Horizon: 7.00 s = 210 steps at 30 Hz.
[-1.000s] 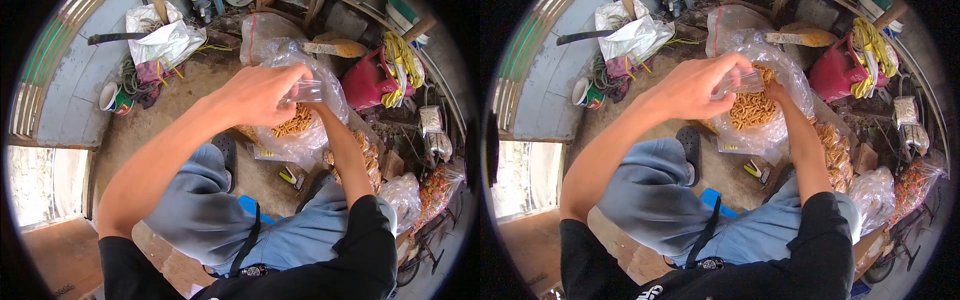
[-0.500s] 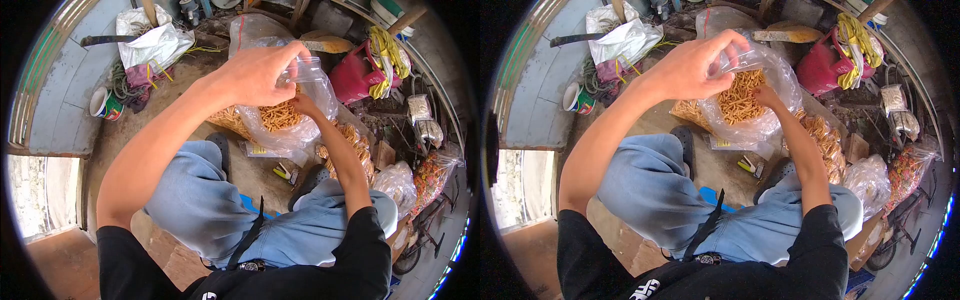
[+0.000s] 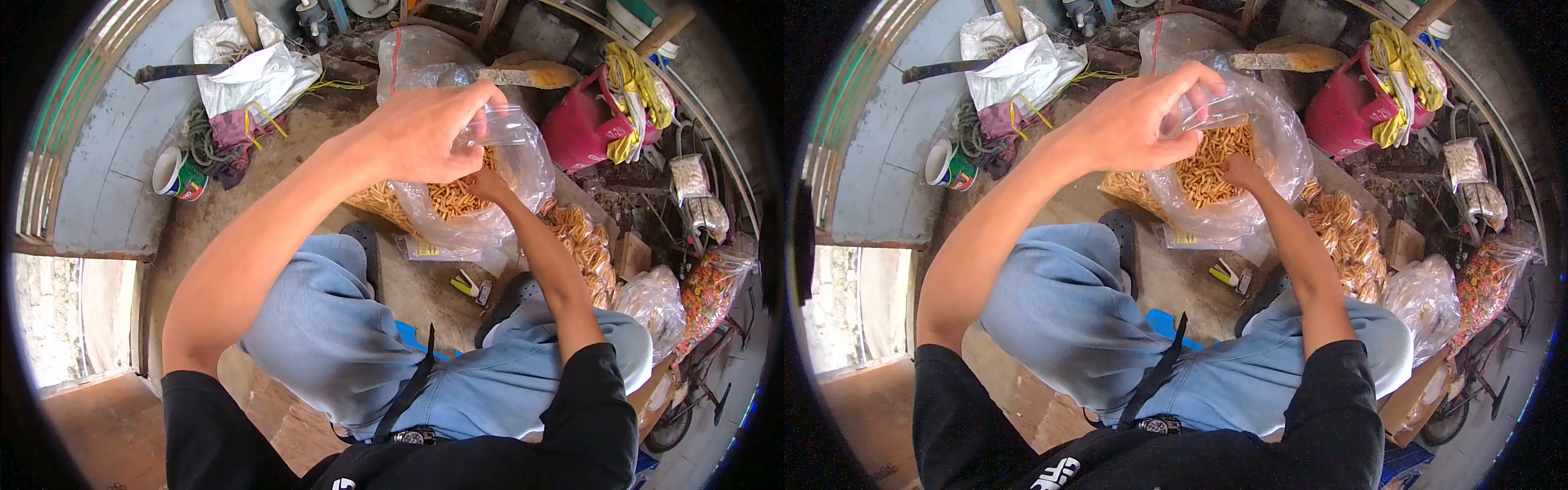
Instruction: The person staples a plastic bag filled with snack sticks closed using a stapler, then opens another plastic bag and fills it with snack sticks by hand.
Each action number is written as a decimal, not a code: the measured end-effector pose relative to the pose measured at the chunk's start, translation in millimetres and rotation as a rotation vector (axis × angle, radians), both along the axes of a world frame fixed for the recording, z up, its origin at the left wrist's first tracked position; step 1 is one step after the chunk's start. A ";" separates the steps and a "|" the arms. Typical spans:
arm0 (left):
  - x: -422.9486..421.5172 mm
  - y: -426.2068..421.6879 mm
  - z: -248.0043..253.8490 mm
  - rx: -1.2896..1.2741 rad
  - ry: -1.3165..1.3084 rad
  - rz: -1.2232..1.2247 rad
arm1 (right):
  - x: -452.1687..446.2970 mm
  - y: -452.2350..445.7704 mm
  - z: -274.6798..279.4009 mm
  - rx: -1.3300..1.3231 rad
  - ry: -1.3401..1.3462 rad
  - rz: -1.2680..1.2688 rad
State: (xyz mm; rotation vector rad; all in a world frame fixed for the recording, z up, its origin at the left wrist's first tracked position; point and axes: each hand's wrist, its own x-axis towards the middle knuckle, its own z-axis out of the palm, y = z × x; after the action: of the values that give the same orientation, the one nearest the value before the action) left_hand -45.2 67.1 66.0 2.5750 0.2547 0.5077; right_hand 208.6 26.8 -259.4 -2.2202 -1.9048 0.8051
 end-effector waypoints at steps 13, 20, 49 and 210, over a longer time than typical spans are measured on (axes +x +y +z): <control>-10.2 -0.7 1.4 -0.009 -0.014 0.007 | 34.3 0.8 5.8 0.083 0.122 0.040; -16.5 1.5 1.0 -0.006 -0.013 0.018 | 30.2 -0.5 25.4 0.003 0.353 -0.133; -12.1 2.4 -0.7 -0.028 0.000 -0.010 | -21.8 -13.8 5.7 0.305 0.080 -0.142; -16.1 2.3 18.8 -1.445 -0.768 0.099 | -8.2 8.9 4.0 0.248 -0.151 -0.013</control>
State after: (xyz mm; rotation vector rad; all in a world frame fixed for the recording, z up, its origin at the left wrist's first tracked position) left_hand -61.3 69.5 84.8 0.8924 0.3004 0.8613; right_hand 200.4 35.6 -255.4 -2.1911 -1.9306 0.3836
